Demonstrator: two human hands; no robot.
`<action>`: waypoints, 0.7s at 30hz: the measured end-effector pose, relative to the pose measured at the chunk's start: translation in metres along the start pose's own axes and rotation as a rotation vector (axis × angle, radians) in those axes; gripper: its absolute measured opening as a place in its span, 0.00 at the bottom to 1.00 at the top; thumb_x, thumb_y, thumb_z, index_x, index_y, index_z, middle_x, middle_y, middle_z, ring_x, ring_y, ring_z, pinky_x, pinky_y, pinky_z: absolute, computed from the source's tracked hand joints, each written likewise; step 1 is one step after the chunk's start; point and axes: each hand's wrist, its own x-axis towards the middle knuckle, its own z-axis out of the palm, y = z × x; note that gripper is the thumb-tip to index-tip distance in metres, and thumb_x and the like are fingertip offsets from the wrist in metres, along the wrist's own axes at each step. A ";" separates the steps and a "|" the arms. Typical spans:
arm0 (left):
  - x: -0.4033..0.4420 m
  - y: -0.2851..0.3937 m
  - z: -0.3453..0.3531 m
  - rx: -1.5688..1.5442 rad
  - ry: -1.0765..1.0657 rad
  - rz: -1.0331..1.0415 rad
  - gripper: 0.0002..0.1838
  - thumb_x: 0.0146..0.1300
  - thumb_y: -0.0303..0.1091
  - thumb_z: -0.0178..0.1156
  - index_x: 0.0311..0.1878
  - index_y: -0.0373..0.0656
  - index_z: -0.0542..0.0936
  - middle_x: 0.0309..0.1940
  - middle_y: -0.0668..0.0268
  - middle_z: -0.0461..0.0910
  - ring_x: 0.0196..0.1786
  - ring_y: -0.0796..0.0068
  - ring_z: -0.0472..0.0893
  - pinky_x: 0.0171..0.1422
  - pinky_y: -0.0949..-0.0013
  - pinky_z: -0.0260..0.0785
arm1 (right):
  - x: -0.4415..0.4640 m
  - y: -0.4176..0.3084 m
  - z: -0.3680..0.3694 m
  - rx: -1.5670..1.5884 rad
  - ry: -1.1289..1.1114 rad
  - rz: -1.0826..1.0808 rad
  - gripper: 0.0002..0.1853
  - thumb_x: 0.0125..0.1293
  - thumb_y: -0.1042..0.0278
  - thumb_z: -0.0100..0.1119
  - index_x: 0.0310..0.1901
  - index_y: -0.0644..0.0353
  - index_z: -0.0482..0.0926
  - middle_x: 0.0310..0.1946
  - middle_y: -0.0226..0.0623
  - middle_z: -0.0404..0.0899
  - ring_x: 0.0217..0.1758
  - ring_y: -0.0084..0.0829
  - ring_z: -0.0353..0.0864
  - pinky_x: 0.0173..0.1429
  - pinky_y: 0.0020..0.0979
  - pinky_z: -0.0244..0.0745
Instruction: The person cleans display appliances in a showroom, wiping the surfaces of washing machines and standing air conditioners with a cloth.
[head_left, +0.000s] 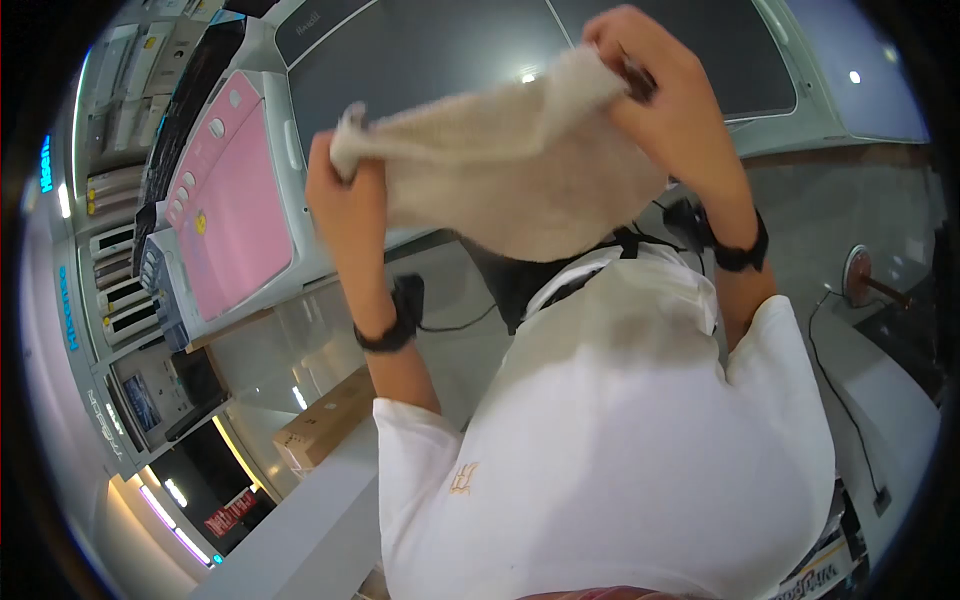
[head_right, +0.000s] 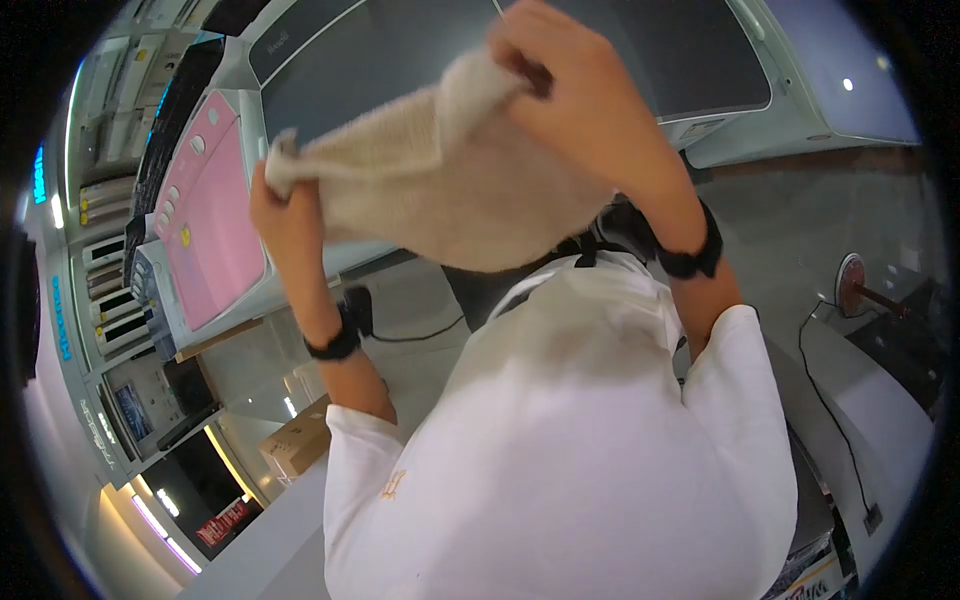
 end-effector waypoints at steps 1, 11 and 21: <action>0.020 -0.003 0.017 0.043 0.033 0.009 0.12 0.64 0.32 0.66 0.50 0.43 0.81 0.39 0.65 0.81 0.41 0.71 0.79 0.50 0.67 0.72 | 0.011 0.010 0.006 -0.105 0.086 -0.041 0.11 0.62 0.75 0.64 0.46 0.59 0.79 0.56 0.43 0.80 0.52 0.35 0.81 0.56 0.34 0.76; -0.040 -0.078 0.133 0.463 -0.260 0.415 0.31 0.73 0.43 0.60 0.76 0.47 0.72 0.77 0.39 0.64 0.78 0.34 0.64 0.81 0.42 0.54 | -0.054 0.104 0.072 -0.776 -0.069 -0.093 0.29 0.71 0.57 0.63 0.73 0.50 0.73 0.76 0.41 0.69 0.79 0.43 0.67 0.80 0.55 0.59; -0.002 -0.077 0.156 0.533 -0.261 0.360 0.31 0.80 0.48 0.49 0.82 0.54 0.64 0.81 0.42 0.59 0.81 0.35 0.58 0.82 0.35 0.49 | -0.002 0.132 0.098 -0.850 -0.033 -0.124 0.31 0.74 0.53 0.59 0.75 0.54 0.71 0.78 0.44 0.65 0.82 0.44 0.63 0.82 0.53 0.57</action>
